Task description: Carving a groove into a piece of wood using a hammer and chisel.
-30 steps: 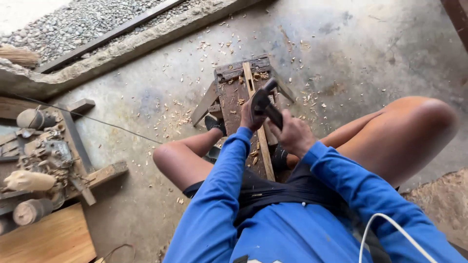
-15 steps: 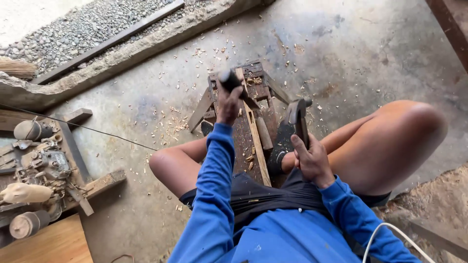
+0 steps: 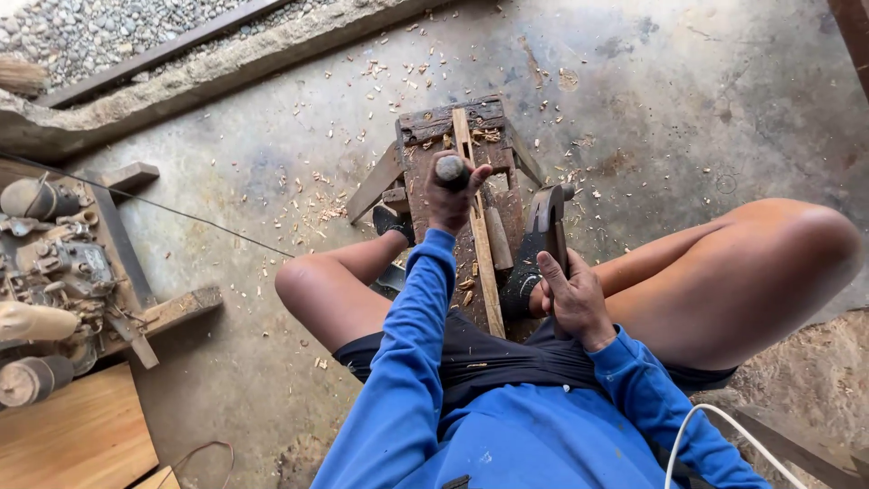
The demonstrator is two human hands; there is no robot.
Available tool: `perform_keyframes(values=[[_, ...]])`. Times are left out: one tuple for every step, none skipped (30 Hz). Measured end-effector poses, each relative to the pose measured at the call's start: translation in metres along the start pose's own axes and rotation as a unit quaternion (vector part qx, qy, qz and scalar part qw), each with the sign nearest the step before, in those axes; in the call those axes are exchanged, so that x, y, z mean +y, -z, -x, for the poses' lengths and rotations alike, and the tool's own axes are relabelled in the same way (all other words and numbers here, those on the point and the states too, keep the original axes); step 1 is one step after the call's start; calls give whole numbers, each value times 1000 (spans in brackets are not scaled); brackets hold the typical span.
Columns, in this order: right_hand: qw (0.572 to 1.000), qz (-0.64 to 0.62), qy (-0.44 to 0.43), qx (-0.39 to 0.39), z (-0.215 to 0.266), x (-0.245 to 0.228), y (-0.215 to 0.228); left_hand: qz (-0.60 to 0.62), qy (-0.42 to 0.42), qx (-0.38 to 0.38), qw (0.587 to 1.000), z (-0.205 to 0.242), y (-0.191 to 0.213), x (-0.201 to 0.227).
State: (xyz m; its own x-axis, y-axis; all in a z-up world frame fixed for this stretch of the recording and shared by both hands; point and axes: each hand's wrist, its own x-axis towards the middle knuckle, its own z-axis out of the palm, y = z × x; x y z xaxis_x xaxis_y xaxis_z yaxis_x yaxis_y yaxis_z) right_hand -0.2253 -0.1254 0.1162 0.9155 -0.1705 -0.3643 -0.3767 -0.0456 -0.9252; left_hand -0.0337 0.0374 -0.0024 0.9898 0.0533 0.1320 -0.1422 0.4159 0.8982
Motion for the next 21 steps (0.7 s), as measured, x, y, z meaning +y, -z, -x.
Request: perform_keyframes(values=[[1000,-1,-5,0,-1,0,-2,-31,-12,-13,999,1,-1,-2],[1000,-3,-10,0,-2,0,-3,-62,-25,-25,997,3,-2,-4],[1000,0,-12,-2,-2,0,-5,-62,-24,-22,998,3,-2,-5],[1000,4,-6,-3,-2,1,-6,-61,-37,-18,997,3,-3,-6],[1000,9,-1,-4,-2,2,-7,-60,-48,-14,997,4,-4,-8],[1000,10,-3,-4,-1,-4,-8,-59,-46,-13,997,5,-3,-8],[1000,19,-7,-9,-1,-10,-10,-54,-38,-18,998,5,-3,-8],[999,28,-10,-15,-1,-16,-11,-49,-31,-24,998,5,-2,-7],[999,30,-10,-14,-2,-22,-12,-47,-31,-23,998,6,-1,-8],[998,65,3,-7,-2,-27,-13,-43,-32,-20,998,7,0,-8],[995,100,15,-1,-1,-33,-14,-40,-31,-16,999,10,3,-8],[995,102,14,-1,-3,-38,-15,-39,-31,-15,999,10,2,-9],[995,95,22,-2,-4,-42,-17,-42,-36,-15,998,11,3,-11],[996,89,30,-2,-6,-45,-18,-46,-41,-15,998,11,4,-13],[996,90,29,-4,-8,-51,-20,-45,-41,-13,998,12,4,-12],[995,91,35,-10,-10,-57,-21,-37,-45,-16,998,13,4,-12],[995,92,40,-16,-11,-62,-22,-29,-49,-20,998,15,3,-11],[995,93,39,-16,-9,-76,-24,-29,-48,-18,998,15,3,-13],[989,123,83,-18,-8,-91,-27,-30,-27,-28,999,15,3,-15],[980,152,128,-20,-7,-105,-29,-30,-5,-37,999,14,3,-17],[980,151,126,-21,-6,-114,-30,-31,-3,-35,999,15,4,-18]])
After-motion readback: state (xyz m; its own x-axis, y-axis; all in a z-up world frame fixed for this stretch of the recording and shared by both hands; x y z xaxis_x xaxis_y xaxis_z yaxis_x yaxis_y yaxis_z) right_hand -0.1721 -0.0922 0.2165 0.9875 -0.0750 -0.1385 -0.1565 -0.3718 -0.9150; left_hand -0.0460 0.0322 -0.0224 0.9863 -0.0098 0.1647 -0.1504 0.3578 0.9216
